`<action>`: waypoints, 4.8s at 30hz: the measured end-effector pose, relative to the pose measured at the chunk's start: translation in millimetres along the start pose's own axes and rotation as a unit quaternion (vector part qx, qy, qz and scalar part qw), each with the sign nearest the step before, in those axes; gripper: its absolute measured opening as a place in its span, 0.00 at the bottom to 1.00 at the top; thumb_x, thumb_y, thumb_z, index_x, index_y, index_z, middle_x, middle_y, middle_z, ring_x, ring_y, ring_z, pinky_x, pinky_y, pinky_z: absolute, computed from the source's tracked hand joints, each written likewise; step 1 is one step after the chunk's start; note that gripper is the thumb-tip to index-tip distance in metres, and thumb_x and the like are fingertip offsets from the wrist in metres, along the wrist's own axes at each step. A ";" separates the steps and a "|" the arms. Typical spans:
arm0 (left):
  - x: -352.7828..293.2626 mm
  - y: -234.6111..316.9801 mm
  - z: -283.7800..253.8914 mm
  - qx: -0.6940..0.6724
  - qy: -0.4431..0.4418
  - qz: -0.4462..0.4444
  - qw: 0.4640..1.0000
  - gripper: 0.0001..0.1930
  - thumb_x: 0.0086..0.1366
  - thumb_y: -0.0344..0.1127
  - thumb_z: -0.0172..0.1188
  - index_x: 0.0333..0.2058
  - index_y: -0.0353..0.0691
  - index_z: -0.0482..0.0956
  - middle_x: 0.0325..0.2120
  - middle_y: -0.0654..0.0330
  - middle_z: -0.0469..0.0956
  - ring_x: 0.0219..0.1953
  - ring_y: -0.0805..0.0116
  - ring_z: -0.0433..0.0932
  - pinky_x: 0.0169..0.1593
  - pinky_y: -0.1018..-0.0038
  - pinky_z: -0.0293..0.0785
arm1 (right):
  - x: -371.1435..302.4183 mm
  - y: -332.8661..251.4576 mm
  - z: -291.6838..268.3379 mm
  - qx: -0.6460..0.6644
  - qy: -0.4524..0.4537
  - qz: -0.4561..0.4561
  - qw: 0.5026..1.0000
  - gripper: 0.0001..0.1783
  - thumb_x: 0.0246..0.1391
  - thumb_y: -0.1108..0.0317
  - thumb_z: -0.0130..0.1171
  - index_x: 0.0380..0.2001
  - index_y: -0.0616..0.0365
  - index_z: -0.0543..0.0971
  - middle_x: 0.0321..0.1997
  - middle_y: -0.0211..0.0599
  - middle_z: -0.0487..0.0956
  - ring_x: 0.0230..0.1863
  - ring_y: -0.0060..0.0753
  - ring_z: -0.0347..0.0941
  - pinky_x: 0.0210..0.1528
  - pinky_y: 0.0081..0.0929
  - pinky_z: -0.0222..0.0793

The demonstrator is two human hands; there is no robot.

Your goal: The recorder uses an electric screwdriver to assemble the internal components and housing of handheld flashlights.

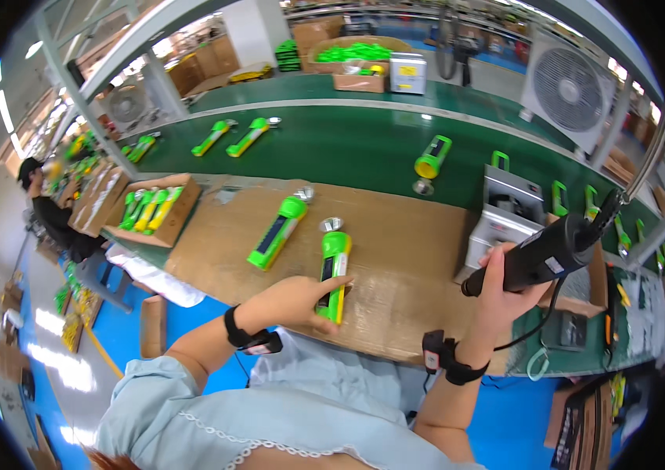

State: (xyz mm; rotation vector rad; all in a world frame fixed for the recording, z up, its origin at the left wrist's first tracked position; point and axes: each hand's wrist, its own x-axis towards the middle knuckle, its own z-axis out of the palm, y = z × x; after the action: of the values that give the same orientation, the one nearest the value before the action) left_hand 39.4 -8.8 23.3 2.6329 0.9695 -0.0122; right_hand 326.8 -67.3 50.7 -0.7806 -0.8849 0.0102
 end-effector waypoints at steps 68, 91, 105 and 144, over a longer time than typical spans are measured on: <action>98.9 69.2 74.0 -0.001 0.278 0.070 0.958 0.26 0.41 0.51 0.69 0.34 0.38 0.74 0.32 0.52 0.68 0.37 0.54 0.68 0.40 0.62 0.65 | -46.2 -15.6 -0.2 -0.001 -0.122 0.060 0.991 0.31 0.52 0.83 0.50 0.57 0.64 0.51 0.28 0.37 0.72 0.25 0.25 0.71 0.32 0.25 0.72; 98.7 70.6 68.9 0.002 0.250 0.056 0.967 0.25 0.43 0.53 0.68 0.33 0.40 0.75 0.30 0.55 0.68 0.36 0.57 0.67 0.38 0.64 0.62 | -46.9 1.2 0.4 0.023 -0.120 0.119 0.985 0.26 0.49 0.82 0.52 0.52 0.64 0.57 0.24 0.37 0.73 0.23 0.24 0.71 0.27 0.21 0.70; 98.1 75.9 67.5 -0.020 0.227 0.067 0.971 0.23 0.45 0.47 0.68 0.36 0.39 0.75 0.31 0.53 0.69 0.37 0.55 0.68 0.40 0.62 0.63 | 36.0 -22.9 -10.6 -0.073 -0.012 -0.057 0.996 0.30 0.53 0.70 0.55 0.56 0.69 0.58 0.23 0.37 0.71 0.20 0.31 0.70 0.25 0.28 0.71; 91.9 71.9 70.1 -0.136 0.213 0.123 0.960 0.24 0.39 0.41 0.71 0.36 0.41 0.75 0.31 0.56 0.70 0.37 0.57 0.71 0.39 0.64 0.67 | -30.6 7.9 14.1 -0.076 -0.186 0.132 0.971 0.22 0.51 0.79 0.52 0.49 0.65 0.58 0.22 0.40 0.72 0.19 0.31 0.70 0.23 0.27 0.70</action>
State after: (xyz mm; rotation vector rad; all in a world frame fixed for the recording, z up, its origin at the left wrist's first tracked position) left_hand 162.8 -24.1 -32.1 2.5191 0.6917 0.7218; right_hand 299.4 -62.6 30.1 -1.0566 -1.1379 0.3371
